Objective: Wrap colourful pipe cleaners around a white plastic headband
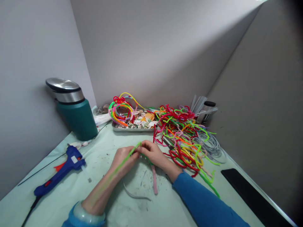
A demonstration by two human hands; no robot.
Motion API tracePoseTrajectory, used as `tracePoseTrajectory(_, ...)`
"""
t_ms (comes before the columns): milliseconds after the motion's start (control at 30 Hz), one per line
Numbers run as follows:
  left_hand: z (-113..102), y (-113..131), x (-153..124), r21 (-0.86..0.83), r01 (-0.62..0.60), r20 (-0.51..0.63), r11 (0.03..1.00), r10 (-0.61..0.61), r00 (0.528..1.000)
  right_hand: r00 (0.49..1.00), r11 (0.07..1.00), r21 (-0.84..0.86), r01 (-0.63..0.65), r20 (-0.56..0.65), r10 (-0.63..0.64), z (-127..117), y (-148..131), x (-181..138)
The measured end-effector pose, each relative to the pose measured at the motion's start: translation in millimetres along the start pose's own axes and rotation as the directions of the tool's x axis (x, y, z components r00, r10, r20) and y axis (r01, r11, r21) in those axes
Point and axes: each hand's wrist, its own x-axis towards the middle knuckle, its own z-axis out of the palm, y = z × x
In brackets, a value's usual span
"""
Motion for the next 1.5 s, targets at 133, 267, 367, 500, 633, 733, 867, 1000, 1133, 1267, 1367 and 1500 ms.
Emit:
tracePoseTrajectory(133,-0.7,-1.8,0.7,0.049,0.018,-0.071,0.999,-0.015,0.997,0.998,0.992,-0.108,0.060,0.035,-0.057,1.3,-3.1,-2.9)
tracePoseTrajectory(267,0.1,-3.1,1.7,0.052,0.025,-0.118,0.998,-0.019,0.993,0.995,0.989,-0.121,0.089,0.046,-0.084,1.1,-2.9,-2.6)
tracePoseTrajectory(367,-0.1,-5.0,3.0,-0.019,0.046,-0.128,0.999,-0.048,0.991,0.995,0.991,-0.101,0.086,0.065,-0.080,1.1,-2.3,-2.7)
tracePoseTrajectory(500,0.6,-8.3,4.8,-0.119,0.050,-0.131,0.992,-0.066,0.989,0.995,0.989,-0.117,0.087,0.064,-0.080,0.8,-3.6,-3.8)
tracePoseTrajectory(633,2.8,-11.3,6.8,-0.169,0.042,-0.127,0.985,-0.064,0.990,0.996,0.988,-0.137,0.074,0.050,-0.068,0.4,-5.6,-4.2)
tracePoseTrajectory(733,4.1,-11.8,7.3,-0.169,0.029,-0.125,0.985,-0.051,0.991,0.998,0.991,-0.123,0.056,0.033,-0.052,0.8,-5.4,-3.5)
tracePoseTrajectory(867,3.2,-8.1,6.2,-0.168,0.024,-0.132,0.986,-0.046,0.990,0.999,0.997,-0.080,-0.020,0.028,0.022,1.3,-5.1,-1.4)
tracePoseTrajectory(1000,2.1,-5.2,5.1,-0.171,0.029,-0.134,0.985,-0.053,0.990,0.997,0.996,-0.048,-0.072,0.039,0.074,0.8,-8.4,-0.4)
tracePoseTrajectory(1133,3.3,-5.9,4.6,-0.197,0.026,-0.127,0.980,-0.052,0.991,0.995,0.997,0.023,-0.075,0.067,0.073,0.5,-10.4,-0.7)
tracePoseTrajectory(1267,4.0,-5.1,3.8,-0.174,0.024,-0.155,0.984,-0.051,0.987,0.996,0.996,0.040,-0.076,0.050,0.074,1.6,-7.9,-0.8)
tracePoseTrajectory(1367,3.1,-3.6,3.0,-0.156,0.017,-0.166,0.988,-0.044,0.985,0.997,0.997,0.046,-0.068,0.051,0.066,2.3,-6.7,-0.9)
tracePoseTrajectory(1500,3.1,-3.4,2.3,-0.162,-0.022,-0.174,0.986,-0.006,0.985,0.995,0.994,0.066,-0.085,0.060,0.081,2.5,-7.6,-1.4)
